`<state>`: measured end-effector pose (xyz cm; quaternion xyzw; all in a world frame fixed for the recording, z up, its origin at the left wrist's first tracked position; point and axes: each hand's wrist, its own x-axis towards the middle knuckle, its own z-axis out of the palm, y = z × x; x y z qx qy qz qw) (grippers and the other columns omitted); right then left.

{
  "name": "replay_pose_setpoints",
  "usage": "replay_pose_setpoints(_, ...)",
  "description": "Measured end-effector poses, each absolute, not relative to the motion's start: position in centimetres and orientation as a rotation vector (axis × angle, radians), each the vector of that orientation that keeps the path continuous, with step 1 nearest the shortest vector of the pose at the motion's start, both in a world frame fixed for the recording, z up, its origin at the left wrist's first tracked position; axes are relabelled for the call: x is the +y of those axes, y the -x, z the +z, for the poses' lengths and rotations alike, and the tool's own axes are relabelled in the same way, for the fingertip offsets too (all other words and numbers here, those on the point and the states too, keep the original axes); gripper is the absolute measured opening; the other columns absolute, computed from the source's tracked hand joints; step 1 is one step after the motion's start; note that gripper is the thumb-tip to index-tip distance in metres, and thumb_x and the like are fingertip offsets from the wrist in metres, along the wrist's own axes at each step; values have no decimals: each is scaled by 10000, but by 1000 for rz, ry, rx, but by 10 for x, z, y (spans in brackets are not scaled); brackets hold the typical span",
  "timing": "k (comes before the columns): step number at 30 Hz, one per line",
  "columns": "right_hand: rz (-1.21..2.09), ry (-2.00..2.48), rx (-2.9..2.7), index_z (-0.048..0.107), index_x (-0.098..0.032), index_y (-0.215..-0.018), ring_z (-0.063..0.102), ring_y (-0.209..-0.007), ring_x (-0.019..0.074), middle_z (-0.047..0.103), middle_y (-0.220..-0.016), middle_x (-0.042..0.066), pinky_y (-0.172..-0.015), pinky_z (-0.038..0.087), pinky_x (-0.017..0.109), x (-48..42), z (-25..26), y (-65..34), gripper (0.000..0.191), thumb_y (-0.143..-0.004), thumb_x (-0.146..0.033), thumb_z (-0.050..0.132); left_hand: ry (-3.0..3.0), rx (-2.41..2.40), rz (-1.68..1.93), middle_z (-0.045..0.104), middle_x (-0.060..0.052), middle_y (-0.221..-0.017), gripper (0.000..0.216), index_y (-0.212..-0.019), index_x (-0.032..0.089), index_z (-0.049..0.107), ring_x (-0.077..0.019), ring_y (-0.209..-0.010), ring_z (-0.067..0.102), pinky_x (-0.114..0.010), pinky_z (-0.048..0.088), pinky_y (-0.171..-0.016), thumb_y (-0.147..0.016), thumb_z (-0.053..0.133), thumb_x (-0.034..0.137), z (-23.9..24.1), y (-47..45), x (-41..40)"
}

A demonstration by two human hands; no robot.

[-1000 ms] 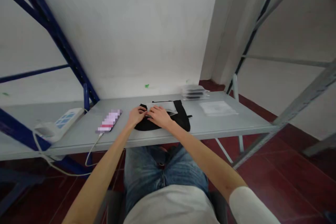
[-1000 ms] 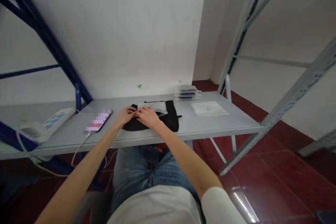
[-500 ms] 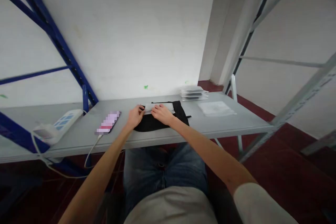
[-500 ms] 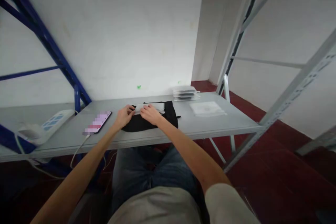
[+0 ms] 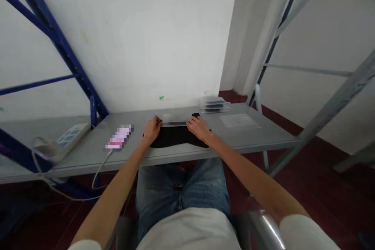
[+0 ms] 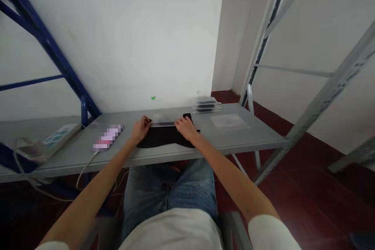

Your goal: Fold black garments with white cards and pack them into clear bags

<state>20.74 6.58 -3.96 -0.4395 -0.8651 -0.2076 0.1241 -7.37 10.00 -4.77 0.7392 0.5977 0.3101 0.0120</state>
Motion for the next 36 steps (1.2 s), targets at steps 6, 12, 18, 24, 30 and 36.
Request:
replay_pose_setpoints(6, -487, 1439, -2440, 735, -167, -1127, 599, -1136, 315, 717, -1154, 167, -951, 462, 437, 62, -40, -219, 293, -998, -76, 489, -2314, 1924, 929, 754, -85, -970, 178, -1134, 214, 594, -264, -964, 712, -366, 509, -888, -1001, 498, 283, -46, 71, 102)
replay_pose_setpoints(12, -336, 1578, -2128, 703, -154, -1241, 639, -1141, 312, 707, -1220, 192, -979, 507, 436, 30, -41, -197, 311, -1043, -173, 464, -2323, 2012, 963, 719, -201, -1128, 320, -1180, 162, 624, -353, -1155, 656, -487, 497, -1000, -1058, 386, 337, -41, 58, 79)
replay_pose_setpoints(18, -51, 1292, -2276, 481, -172, -1572, 426, -1503, 286, 497, -1604, 141, -1223, 375, 471, 0, -69, -188, 561, -1100, -462, 394, -2648, 1718, 867, 508, -126, -1596, 506, -1498, 229, 512, -305, -1512, 406, -525, 240, -1281, -1072, 378, 466, -62, 51, 20)
replay_pose_setpoints(24, 54, 1380, -2380, 444, -196, -1602, 322, -1570, 282, 406, -1666, 116, -1274, 278, 513, 10, -77, -196, 628, -1090, -550, 362, -2564, 1724, 496, 416, -73, -1668, 574, -1574, 296, 467, -301, -1574, 323, -580, 185, -1292, -1055, 382, 526, -77, 59, 16)
replay_pose_setpoints(30, 41, 1398, -2347, 431, -178, -1607, 302, -1578, 286, 381, -1677, 124, -1288, 232, 537, 7, -74, -197, 656, -1075, -561, 406, -2606, 1730, 606, 408, -73, -1669, 588, -1585, 307, 461, -303, -1573, 324, -578, 172, -1296, -1042, 429, 529, -74, 60, 15)
replay_pose_setpoints(36, 3, 1416, -2329, 429, -210, -1610, 302, -1578, 288, 385, -1673, 125, -1288, 208, 564, 2, -74, -194, 659, -1061, -575, 433, -2601, 1724, 617, 423, -87, -1659, 568, -1552, 283, 514, -319, -1563, 344, -598, 195, -1286, -1039, 435, 514, -77, 60, 8)
